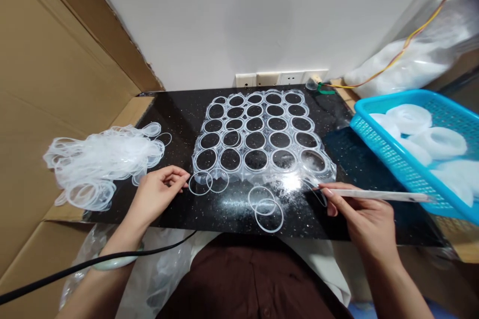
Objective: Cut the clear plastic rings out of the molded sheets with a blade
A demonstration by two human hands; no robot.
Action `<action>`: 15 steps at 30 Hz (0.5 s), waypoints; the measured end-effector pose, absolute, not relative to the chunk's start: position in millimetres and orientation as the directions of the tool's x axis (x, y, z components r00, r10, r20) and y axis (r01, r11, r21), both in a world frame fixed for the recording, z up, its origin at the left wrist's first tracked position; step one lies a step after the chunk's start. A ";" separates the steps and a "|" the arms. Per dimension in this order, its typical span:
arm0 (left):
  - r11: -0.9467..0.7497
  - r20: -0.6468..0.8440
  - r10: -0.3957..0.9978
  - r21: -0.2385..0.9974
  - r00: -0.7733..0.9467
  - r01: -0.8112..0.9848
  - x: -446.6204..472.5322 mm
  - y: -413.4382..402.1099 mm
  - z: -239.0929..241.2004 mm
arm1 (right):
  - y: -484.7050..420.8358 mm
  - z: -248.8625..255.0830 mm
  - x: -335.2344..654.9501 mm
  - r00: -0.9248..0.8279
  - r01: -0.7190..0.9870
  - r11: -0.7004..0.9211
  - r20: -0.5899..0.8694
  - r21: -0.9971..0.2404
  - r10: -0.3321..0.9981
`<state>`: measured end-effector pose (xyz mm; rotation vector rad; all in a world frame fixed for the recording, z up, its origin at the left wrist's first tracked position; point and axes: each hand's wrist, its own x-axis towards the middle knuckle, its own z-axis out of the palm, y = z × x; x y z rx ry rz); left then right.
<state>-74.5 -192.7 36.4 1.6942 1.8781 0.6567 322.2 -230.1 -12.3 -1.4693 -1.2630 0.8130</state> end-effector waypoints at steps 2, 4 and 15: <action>0.050 0.079 0.990 0.564 -0.114 0.825 -70.8 -198.5 39.3 | -230.1 -12.3 322.0 0.229 0.311 0.039 0.115 -0.950 0.967; -0.066 0.206 0.978 0.497 -0.044 0.865 -58.3 -207.1 42.1 | -230.1 -12.1 321.5 0.224 0.315 0.045 0.120 -0.948 0.967; -0.440 0.031 0.854 0.575 0.519 0.689 53.6 -221.2 21.4 | -229.3 -12.2 321.3 0.213 0.336 0.066 0.144 -0.939 0.966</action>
